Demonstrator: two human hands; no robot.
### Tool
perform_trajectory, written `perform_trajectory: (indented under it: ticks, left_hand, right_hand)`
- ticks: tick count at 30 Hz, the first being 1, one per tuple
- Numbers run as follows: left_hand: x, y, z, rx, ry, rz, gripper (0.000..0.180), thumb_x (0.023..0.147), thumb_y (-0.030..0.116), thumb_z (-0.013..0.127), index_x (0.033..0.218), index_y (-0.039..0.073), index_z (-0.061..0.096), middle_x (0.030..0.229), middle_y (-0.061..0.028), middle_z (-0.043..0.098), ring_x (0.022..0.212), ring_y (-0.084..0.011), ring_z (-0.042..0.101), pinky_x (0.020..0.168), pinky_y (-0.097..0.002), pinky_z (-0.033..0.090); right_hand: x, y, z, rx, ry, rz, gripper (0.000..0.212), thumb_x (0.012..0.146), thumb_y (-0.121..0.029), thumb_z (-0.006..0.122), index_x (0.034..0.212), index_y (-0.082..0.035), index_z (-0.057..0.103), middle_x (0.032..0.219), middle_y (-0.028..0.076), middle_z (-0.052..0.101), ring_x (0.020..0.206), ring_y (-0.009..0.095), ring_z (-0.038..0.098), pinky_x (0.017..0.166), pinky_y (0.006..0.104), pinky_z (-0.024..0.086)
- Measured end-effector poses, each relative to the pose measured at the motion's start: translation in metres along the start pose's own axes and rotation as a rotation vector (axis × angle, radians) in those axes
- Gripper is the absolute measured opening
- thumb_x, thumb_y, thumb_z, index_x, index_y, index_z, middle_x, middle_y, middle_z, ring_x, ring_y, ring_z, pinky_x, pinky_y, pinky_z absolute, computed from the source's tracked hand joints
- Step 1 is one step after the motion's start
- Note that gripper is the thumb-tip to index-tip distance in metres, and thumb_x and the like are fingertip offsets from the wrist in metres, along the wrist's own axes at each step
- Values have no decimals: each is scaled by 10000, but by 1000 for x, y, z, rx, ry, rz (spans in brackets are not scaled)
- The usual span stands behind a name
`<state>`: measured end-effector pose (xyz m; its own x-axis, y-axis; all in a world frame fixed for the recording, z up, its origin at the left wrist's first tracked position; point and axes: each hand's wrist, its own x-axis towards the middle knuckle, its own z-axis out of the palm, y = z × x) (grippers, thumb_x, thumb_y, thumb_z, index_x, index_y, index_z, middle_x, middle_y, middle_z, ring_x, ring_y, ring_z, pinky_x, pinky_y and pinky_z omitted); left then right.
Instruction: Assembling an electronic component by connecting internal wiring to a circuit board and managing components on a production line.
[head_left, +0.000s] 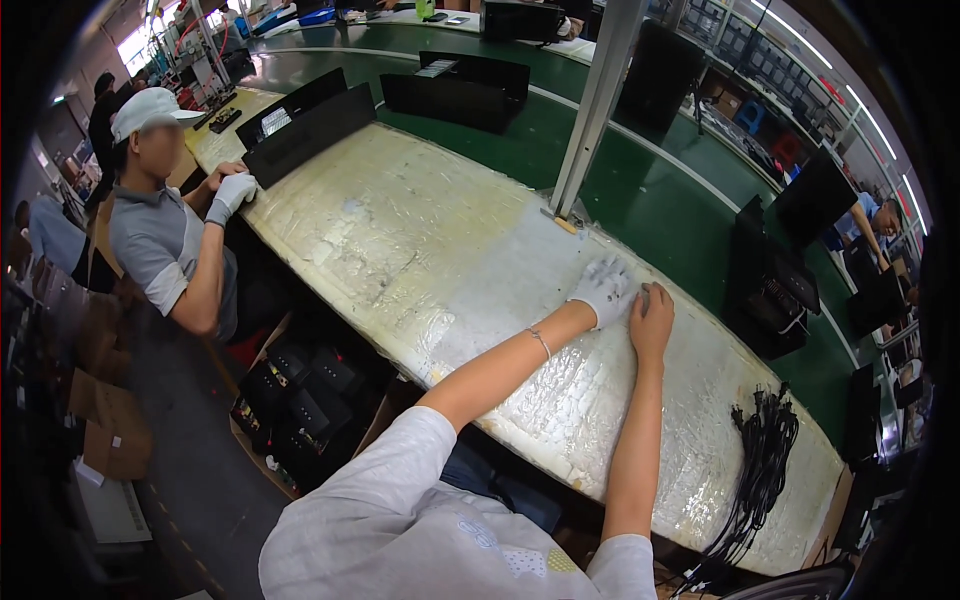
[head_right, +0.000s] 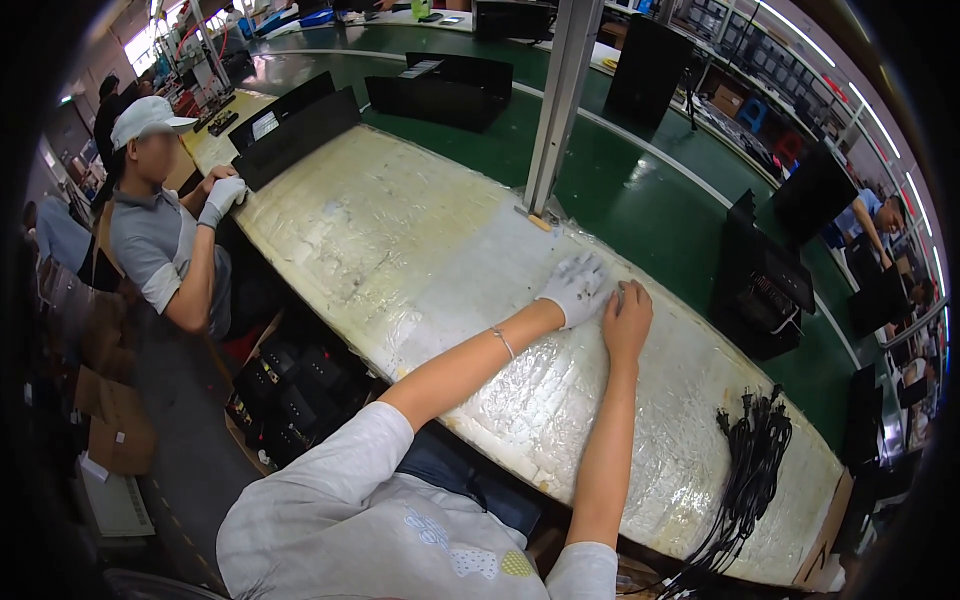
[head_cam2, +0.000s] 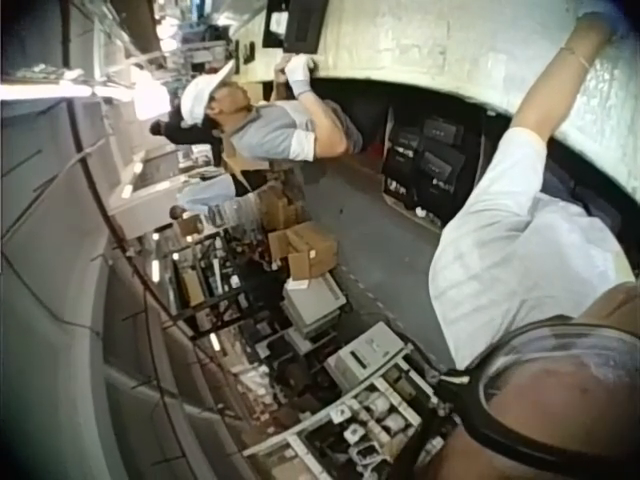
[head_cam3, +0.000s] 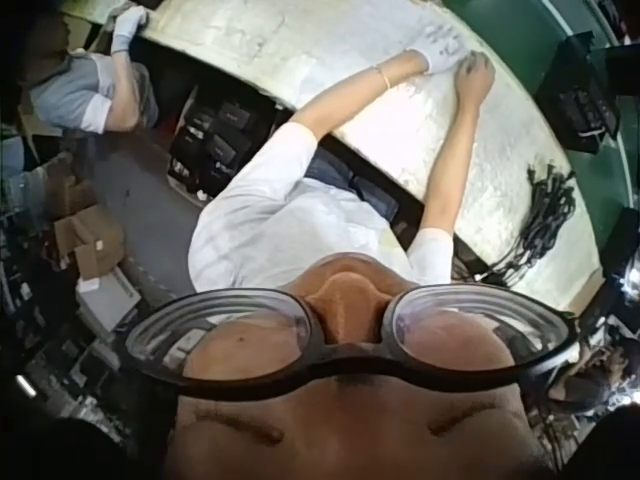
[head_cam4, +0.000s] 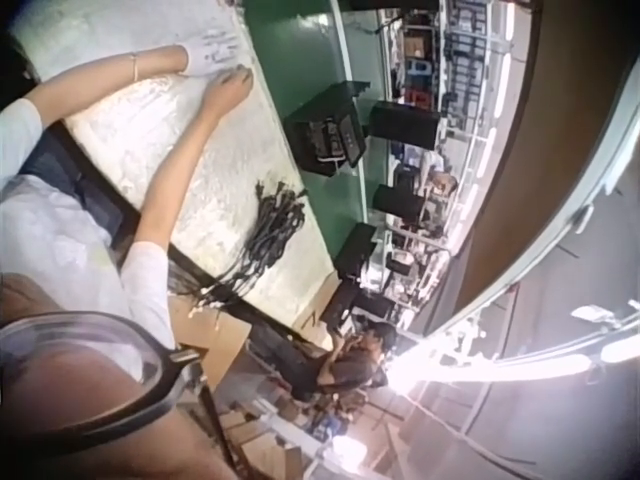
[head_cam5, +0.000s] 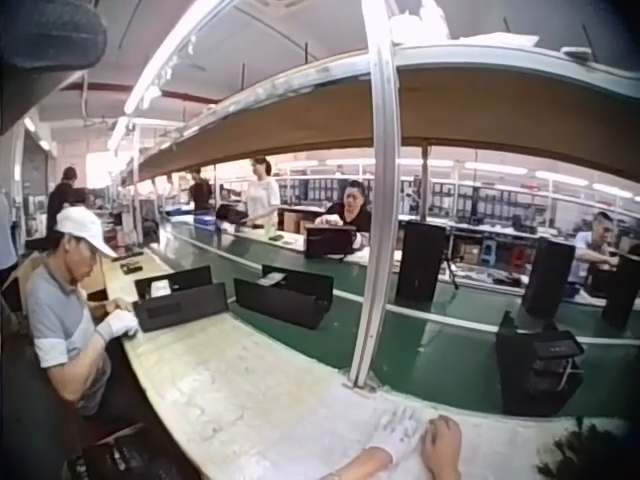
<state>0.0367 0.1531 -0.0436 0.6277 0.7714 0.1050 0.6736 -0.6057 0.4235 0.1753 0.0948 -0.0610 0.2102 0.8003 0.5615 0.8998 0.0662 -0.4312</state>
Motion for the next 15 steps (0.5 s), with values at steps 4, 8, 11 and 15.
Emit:
perform_trajectory:
  ticks: [4,8,11,15]
  left_hand:
    - [0,0,1,12,13,-1,571,987,399,350,1438,53,399,1530,-154,314,1451,-294,203,1174,-421,118]
    - [2,0,3,13,19,-8,572,985,401,352,1439,56,396,1528,-151,317,1447,-295,213,1174,-423,125]
    - [4,-1,5,9,11,-9,570,984,402,355,1437,60,400,1524,-150,324,1444,-297,220,1174,-424,132]
    - [5,-4,10,22,61,-6,566,982,400,359,1434,62,405,1516,-152,334,1439,-301,232,1172,-427,138]
  right_hand:
    - [0,0,0,-3,20,-28,240,859,-94,586,1081,-16,637,1194,218,600,1100,392,553,944,442,443]
    - [0,0,0,-14,19,-24,241,862,-95,584,1083,-16,638,1193,218,601,1104,390,552,948,444,441]
    - [0,1,0,-7,11,-18,240,864,-97,583,1083,-16,638,1195,216,601,1106,389,551,952,443,439]
    - [0,-2,0,-8,10,-18,241,870,-104,582,1088,-17,640,1195,212,603,1111,388,551,961,437,436]
